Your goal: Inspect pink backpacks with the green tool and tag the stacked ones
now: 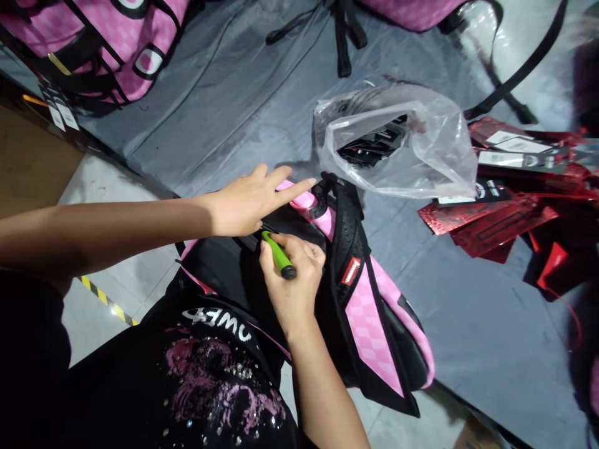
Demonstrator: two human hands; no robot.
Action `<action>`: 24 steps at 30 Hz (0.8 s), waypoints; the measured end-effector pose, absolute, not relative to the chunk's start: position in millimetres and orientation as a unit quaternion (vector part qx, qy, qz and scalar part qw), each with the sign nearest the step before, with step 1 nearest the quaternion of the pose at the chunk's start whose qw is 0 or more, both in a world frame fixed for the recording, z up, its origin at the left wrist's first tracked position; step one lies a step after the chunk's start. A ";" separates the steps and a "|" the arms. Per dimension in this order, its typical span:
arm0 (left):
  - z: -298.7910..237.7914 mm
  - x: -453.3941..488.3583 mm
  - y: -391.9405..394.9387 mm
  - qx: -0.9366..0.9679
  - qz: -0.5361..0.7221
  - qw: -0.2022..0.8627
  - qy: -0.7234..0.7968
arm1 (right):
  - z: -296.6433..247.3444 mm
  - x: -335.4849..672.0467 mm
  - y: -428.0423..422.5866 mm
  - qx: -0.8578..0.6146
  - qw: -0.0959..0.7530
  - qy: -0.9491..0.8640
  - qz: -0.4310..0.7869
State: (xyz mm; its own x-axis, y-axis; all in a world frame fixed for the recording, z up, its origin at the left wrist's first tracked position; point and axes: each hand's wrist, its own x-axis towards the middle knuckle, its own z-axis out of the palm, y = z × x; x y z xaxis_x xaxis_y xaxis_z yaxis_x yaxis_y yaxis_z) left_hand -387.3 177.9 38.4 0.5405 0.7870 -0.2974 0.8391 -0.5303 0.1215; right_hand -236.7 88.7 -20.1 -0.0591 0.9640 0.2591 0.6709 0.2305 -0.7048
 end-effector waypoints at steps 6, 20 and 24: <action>38.5 -389.8 178.2 0.874 -0.090 0.119 0.462 | -10.1 -237.7 93.2 -0.568 0.355 -0.686 0.284; 31.6 -394.5 175.6 0.877 -0.026 0.117 0.465 | -23.3 -155.3 324.9 -0.628 0.150 -0.763 -0.010; 29.8 -395.9 178.0 0.876 -0.020 0.122 0.466 | -40.1 -163.2 374.3 -0.582 0.224 -0.781 -0.032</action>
